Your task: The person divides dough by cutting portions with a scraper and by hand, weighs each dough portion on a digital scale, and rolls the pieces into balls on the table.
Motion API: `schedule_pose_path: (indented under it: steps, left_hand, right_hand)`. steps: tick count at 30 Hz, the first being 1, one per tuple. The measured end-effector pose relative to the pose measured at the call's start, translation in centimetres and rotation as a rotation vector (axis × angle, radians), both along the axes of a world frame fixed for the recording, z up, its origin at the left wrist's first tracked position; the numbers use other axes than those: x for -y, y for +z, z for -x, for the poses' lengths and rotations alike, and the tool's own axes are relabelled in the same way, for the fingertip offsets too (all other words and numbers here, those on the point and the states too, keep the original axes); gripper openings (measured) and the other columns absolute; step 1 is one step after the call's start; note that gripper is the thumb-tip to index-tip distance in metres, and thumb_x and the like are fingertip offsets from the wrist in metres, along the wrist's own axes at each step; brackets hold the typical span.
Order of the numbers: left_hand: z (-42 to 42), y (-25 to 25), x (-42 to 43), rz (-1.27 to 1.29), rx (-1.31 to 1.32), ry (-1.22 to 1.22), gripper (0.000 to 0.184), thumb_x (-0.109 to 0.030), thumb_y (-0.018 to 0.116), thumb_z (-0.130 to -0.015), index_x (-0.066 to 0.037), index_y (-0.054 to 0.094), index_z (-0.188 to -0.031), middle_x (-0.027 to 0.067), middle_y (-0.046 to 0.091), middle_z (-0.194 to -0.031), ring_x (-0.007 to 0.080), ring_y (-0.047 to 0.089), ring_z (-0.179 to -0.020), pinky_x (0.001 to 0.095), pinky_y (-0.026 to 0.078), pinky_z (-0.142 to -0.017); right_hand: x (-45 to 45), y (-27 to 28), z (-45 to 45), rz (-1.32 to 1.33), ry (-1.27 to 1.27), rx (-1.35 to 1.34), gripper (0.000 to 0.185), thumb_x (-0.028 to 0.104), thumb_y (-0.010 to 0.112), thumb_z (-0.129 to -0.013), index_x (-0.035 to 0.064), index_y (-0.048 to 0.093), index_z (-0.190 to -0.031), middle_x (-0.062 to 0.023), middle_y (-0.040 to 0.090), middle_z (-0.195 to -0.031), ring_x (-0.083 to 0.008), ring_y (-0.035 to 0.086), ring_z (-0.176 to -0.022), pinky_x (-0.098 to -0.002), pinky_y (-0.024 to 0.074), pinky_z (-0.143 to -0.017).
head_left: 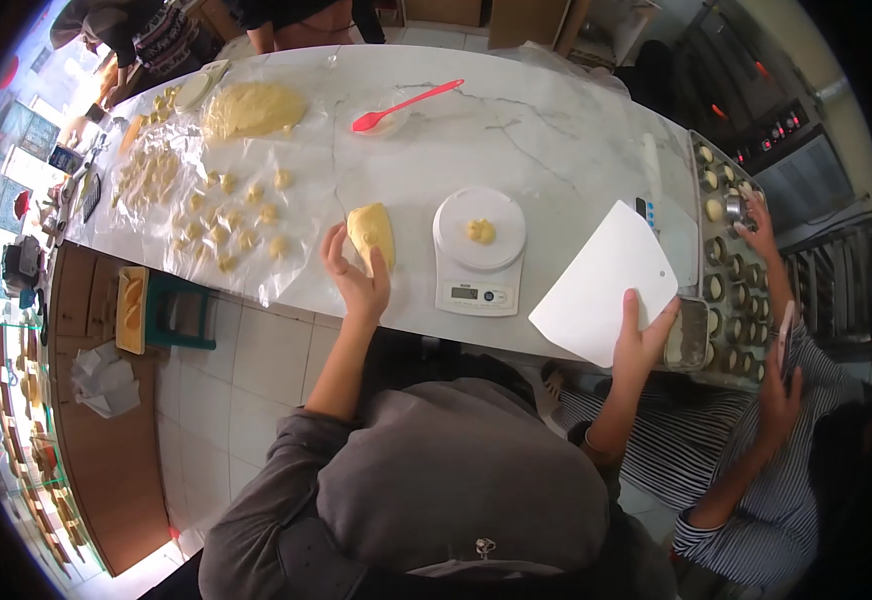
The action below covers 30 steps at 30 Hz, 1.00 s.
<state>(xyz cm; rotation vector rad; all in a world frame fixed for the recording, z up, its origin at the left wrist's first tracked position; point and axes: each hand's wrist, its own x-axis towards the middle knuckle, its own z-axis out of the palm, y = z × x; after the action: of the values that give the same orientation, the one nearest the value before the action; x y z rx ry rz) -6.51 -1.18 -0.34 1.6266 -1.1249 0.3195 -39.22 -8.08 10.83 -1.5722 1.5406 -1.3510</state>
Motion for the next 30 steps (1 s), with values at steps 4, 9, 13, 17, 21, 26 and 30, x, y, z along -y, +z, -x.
schedule_pose_path:
  steps: [4,9,13,17,21,26,30]
  left_hand:
    - [-0.3,-2.0,-0.3,0.053,-0.167,0.089,0.055,-0.009,0.056,-0.082,-0.005,0.027,-0.128,0.0183,0.028,-0.132,0.0334,0.032,-0.120,0.0450,0.031,-0.097]
    - [-0.9,-2.3,-0.3,-0.031,-0.234,0.104,0.057,-0.009,0.056,-0.083,-0.008,0.024,-0.130,0.0170,0.025,-0.134,0.0323,0.029,-0.122,0.0461,0.030,-0.097]
    - [-1.0,-2.5,0.0,-0.027,-0.250,0.138,0.057,-0.008,0.056,-0.083,-0.007,0.024,-0.129,0.0168,0.025,-0.134,0.0320,0.029,-0.122,0.0462,0.029,-0.098]
    - [-0.8,-1.8,-0.2,-0.059,-0.241,0.116,0.055,-0.008,0.056,-0.082,-0.006,0.026,-0.128,0.0167,0.029,-0.131,0.0310,0.033,-0.119,0.0450,0.030,-0.097]
    - [-0.7,-1.9,-0.4,-0.006,-0.311,0.057,0.045,-0.009,0.059,-0.081,-0.003,0.037,-0.121,0.0142,0.038,-0.123,0.0263,0.043,-0.109,0.0376,0.038,-0.090]
    - [-0.3,-0.6,-0.1,-0.126,-0.488,0.044,0.021,-0.005,0.061,-0.080,0.000,0.055,-0.100,0.0110,0.049,-0.110,0.0200,0.055,-0.089,0.0288,0.047,-0.075]
    - [-0.5,-0.7,-0.5,-0.120,-0.400,0.035,0.017,-0.002,0.059,-0.081,0.000,0.061,-0.097,0.0108,0.054,-0.104,0.0184,0.057,-0.080,0.0280,0.049,-0.069]
  right_hand:
    - [0.3,0.4,-1.2,0.018,0.014,0.032,0.050,0.013,0.058,-0.086,-0.0041,0.033,-0.126,-0.0171,0.048,-0.114,-0.0233,0.050,-0.103,-0.0337,0.0391,-0.090]
    - [0.5,0.2,-1.4,0.014,0.047,0.013,0.056,0.018,0.058,-0.088,-0.0042,0.030,-0.130,-0.0168,0.047,-0.119,-0.0220,0.048,-0.108,-0.0319,0.0380,-0.092]
    - [0.3,0.4,-1.3,-0.001,0.040,0.044,0.055,0.018,0.058,-0.088,-0.0041,0.031,-0.130,-0.0170,0.047,-0.119,-0.0224,0.048,-0.108,-0.0319,0.0380,-0.091]
    - [0.0,0.3,-1.0,0.035,0.014,-0.005,0.054,0.018,0.059,-0.087,-0.0041,0.032,-0.128,-0.0165,0.046,-0.119,-0.0222,0.047,-0.108,-0.0317,0.0377,-0.091]
    - [-0.4,0.2,-1.2,0.041,0.008,0.020,0.048,0.013,0.058,-0.086,-0.0037,0.035,-0.124,-0.0165,0.049,-0.113,-0.0217,0.050,-0.101,-0.0324,0.0395,-0.089]
    - [-0.5,-0.2,-1.4,0.000,-0.001,0.013,0.049,0.014,0.059,-0.086,-0.0034,0.035,-0.125,-0.0166,0.048,-0.115,-0.0219,0.049,-0.103,-0.0328,0.0387,-0.090]
    - [-0.3,-0.3,-1.4,-0.010,0.038,0.045,0.050,0.014,0.059,-0.086,-0.0032,0.034,-0.126,-0.0164,0.047,-0.117,-0.0222,0.048,-0.105,-0.0329,0.0383,-0.090]
